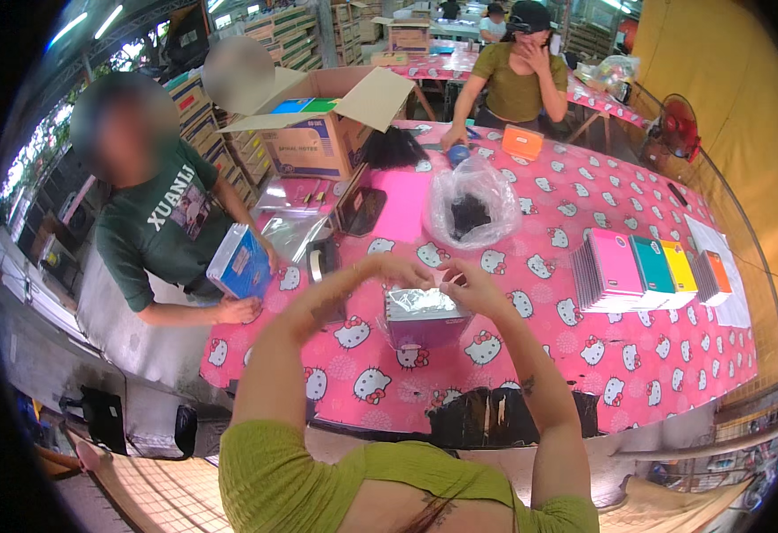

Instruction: The person places stacks of notebooks into plastic bags, seals them with tape, and then packs the bagged notebooks into a cardboard box alongside others.

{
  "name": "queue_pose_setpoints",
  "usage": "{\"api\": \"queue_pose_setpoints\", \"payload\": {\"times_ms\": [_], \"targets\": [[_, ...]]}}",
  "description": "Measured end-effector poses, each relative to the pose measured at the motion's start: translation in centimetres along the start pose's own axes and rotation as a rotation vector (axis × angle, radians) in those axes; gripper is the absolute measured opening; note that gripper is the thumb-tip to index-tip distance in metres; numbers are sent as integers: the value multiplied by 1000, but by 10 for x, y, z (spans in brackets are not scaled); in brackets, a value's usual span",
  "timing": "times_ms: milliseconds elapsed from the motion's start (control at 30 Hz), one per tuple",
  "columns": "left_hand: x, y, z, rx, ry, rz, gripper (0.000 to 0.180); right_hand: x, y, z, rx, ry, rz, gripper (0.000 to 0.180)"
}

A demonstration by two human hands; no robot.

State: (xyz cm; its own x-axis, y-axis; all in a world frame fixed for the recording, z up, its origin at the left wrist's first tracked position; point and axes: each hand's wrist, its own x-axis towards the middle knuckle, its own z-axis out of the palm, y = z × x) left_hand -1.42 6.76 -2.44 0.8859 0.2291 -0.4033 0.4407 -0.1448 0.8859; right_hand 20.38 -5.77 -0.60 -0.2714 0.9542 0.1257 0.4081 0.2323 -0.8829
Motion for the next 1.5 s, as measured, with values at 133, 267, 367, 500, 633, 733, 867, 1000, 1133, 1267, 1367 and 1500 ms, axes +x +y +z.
{"api": "queue_pose_setpoints", "payload": {"times_ms": [133,267,367,500,633,733,867,1000,1133,1267,1367,1500], "targets": [[-3,-48,30,-139,301,60,42,-5,-19,3,66,-28,65,44],[-14,37,31,506,556,-44,59,-12,-15,-6,79,48,72,45],[-30,64,117,1119,861,151,67,-29,-28,0,-151,410,-249,40],[-44,78,123,1039,804,-9,79,-103,-57,87,171,-98,-221,26],[-34,109,129,816,741,-113,79,-121,-1,173,1371,-588,213,67],[-77,107,155,292,1049,40,78,-109,28,165,2037,-52,159,76],[-115,-49,200,-174,1091,180,99,-107,47,84,1123,161,129,78],[-122,-35,187,-477,1029,368,109,-101,22,35,288,-62,106,69],[-103,16,180,190,1187,302,64,-94,-32,23,489,43,25,47],[-109,52,163,-265,1286,490,37,-71,-25,-8,350,294,-47,38],[-153,4,135,-273,1744,402,36,-86,-109,1,16,389,-357,35],[-153,-94,110,-205,1593,-327,27,-96,-149,48,-514,258,-503,28]]}}
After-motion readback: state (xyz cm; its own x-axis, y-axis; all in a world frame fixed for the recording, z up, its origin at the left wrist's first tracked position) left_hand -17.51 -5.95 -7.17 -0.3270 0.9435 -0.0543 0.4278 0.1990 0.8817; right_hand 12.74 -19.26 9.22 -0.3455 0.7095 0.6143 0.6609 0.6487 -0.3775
